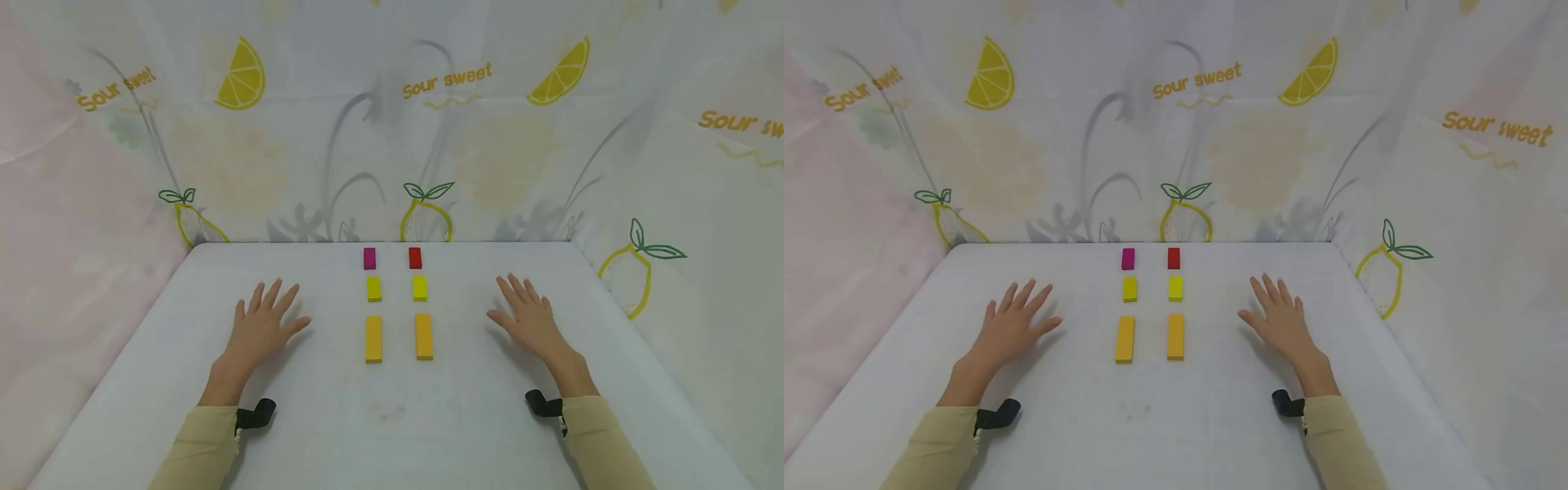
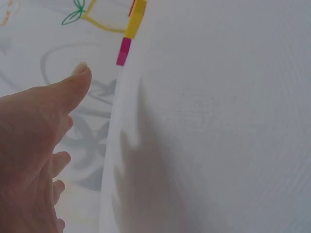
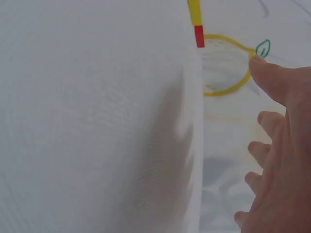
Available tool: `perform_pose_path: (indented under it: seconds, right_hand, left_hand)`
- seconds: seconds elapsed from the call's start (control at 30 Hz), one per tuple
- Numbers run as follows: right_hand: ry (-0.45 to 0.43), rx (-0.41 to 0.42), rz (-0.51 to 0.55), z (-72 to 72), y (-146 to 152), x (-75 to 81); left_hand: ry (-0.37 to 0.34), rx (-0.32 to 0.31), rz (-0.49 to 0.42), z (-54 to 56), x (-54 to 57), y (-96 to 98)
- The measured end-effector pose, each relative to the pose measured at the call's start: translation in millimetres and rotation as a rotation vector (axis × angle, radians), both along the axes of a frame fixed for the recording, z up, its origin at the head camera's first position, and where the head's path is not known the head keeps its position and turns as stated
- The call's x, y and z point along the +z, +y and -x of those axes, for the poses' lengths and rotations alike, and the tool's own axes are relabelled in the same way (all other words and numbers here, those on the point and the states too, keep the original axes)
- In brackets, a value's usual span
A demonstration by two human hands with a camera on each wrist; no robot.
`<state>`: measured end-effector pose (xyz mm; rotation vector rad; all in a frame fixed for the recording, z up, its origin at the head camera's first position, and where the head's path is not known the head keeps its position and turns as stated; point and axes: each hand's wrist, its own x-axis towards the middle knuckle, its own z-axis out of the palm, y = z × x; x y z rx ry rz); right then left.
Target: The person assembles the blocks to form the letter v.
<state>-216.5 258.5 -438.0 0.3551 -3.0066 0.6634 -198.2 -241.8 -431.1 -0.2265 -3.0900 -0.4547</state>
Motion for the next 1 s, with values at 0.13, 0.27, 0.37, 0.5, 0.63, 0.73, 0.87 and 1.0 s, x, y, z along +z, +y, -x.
perform_pose_path:
  seconds: [0.13,0.27,0.37,0.5,0.63,0.73,0.87,1.0]
  right_hand:
    - [0.002,0.017,0.01,-0.3,-3,-1.4]
    - [0.013,0.031,0.019,-0.7,-6,-3.5]
    - [0.022,0.037,0.016,-0.5,-7,-5.1]
    - [0.024,0.046,0.018,0.3,-8,-4.6]
    - [0.017,0.057,0.026,1.4,-10,-2.8]
    - [0.015,0.07,0.037,2.3,-13,-2.0]
    - [0.019,0.093,0.051,2.0,-17,-2.7]
    - [0.023,0.112,0.037,1.5,-20,-4.0]
  left_hand:
    - [0.005,-0.001,-0.003,0.0,-2.4,1.1]
    - [0.004,0.001,-0.006,0.6,-5.2,1.1]
    - [0.004,-0.001,-0.016,0.6,-5.6,1.0]
    - [0.009,-0.007,-0.014,1.2,-6.2,0.7]
    - [0.015,-0.026,-0.013,2.6,-8.5,2.4]
    - [0.014,-0.044,-0.013,4.3,-10.3,5.1]
    - [0.014,-0.057,-0.004,6.6,-12.7,10.3]
    - [0.002,-0.062,0.009,8.5,-17.4,14.8]
